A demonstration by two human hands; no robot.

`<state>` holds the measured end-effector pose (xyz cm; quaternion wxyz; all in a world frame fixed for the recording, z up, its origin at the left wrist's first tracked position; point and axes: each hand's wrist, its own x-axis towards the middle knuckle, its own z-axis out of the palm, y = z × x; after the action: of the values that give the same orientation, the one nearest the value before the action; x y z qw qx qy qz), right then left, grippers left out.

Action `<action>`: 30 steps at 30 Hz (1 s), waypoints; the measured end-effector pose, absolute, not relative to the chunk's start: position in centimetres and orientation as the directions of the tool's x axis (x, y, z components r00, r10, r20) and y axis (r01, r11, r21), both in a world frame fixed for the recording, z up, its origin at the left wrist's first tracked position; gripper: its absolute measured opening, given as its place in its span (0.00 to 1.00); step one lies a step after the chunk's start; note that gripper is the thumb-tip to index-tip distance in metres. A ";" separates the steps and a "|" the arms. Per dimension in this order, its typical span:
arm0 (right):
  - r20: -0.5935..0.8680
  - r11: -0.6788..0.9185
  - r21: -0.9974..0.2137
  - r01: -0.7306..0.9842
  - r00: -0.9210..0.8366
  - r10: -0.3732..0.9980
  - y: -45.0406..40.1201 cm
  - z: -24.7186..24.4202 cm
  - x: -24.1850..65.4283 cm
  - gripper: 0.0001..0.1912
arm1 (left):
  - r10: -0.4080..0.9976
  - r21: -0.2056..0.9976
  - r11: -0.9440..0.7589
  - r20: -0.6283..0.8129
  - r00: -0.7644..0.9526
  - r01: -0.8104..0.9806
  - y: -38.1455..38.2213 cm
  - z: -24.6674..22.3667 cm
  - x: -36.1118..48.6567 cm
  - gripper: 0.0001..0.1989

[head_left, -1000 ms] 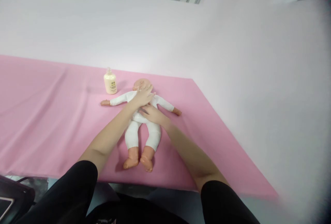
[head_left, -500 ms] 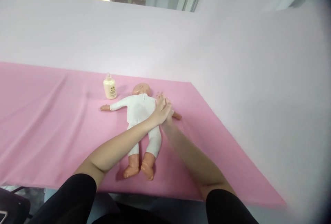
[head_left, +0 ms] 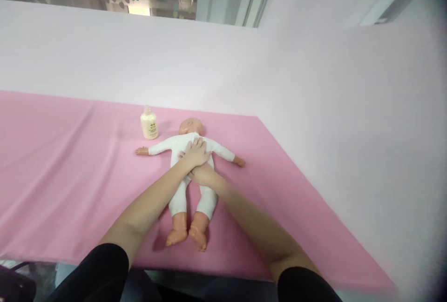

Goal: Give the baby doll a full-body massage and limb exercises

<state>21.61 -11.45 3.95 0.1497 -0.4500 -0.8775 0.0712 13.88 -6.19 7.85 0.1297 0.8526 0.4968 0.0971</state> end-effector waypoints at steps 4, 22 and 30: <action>0.169 0.630 -0.246 0.736 -0.608 0.776 -11.0 4.5 21.9 0.25 | 0.853 0.245 -0.513 0.045 0.519 0.822 -4.2 6.5 12.8 0.32; 0.315 0.517 -0.598 0.612 -0.414 0.854 -6.6 1.7 27.0 0.31 | 0.861 0.323 -0.508 0.168 0.479 0.799 -4.5 2.7 6.5 0.32; 0.328 0.417 -0.448 0.791 -0.289 0.899 -7.4 1.7 25.7 0.36 | 0.804 0.279 -0.592 0.131 0.580 0.756 -7.1 4.5 7.8 0.31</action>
<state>25.70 -7.38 1.70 0.2723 -0.5305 -0.7966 0.0997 7.79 -7.09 4.54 0.0966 0.8837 0.4413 0.1226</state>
